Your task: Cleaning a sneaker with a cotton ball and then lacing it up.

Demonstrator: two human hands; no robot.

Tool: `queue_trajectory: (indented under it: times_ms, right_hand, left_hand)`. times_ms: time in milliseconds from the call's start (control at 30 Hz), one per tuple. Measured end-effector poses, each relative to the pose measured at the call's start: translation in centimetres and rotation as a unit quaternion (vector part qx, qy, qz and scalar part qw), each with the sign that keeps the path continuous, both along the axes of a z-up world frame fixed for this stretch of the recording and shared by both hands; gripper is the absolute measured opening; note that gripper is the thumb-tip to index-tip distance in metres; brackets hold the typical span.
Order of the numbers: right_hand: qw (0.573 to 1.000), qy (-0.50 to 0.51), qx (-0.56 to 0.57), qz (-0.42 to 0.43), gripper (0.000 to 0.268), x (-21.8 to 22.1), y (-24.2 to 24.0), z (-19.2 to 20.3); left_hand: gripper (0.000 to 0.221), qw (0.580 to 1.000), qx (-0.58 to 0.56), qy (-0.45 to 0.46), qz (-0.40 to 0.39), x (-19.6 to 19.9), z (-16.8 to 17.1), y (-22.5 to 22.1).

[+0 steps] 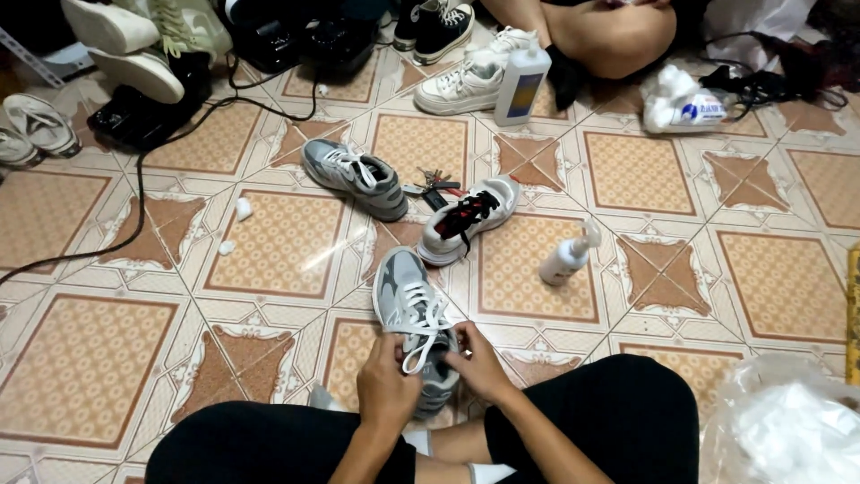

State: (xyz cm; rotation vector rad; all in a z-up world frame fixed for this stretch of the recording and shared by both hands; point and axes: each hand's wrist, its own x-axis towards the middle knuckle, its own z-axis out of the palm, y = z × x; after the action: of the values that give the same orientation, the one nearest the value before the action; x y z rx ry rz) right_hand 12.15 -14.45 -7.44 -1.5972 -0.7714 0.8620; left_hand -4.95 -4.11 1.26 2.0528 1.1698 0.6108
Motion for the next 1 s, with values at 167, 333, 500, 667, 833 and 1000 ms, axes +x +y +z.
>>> queue_trajectory:
  times_ms: [167,333,500,667,833,1000]
  right_hand:
    - [0.971,-0.135,-0.192,-0.035,0.025,0.1,0.5,2.5]
    - [0.966,-0.151,-0.209,-0.018,0.027,-0.1,0.5,2.3]
    - [0.968,-0.160,-0.193,0.007,0.032,0.0,0.4,1.9]
    - [0.970,-0.152,-0.187,0.036,0.035,-0.1,0.6,2.7]
    - [0.966,-0.174,-0.190,0.032,0.036,-0.5,0.6,2.5]
    - [0.964,-0.186,-0.186,0.029,0.033,-0.8,0.6,2.9]
  left_hand:
    - [0.028,0.996,-0.006,0.026,-0.080,0.3,-0.9,-0.1]
    - [0.027,0.995,-0.015,0.044,-0.090,0.4,-0.8,0.1]
    - [0.027,0.995,-0.049,0.040,-0.079,0.4,-0.2,0.5]
    - [0.028,0.990,-0.102,0.080,-0.061,0.2,0.6,1.1]
    - [0.034,0.988,-0.084,0.109,-0.073,0.0,0.3,1.5]
    - [0.041,0.983,-0.081,0.141,-0.088,-0.1,1.1,1.8]
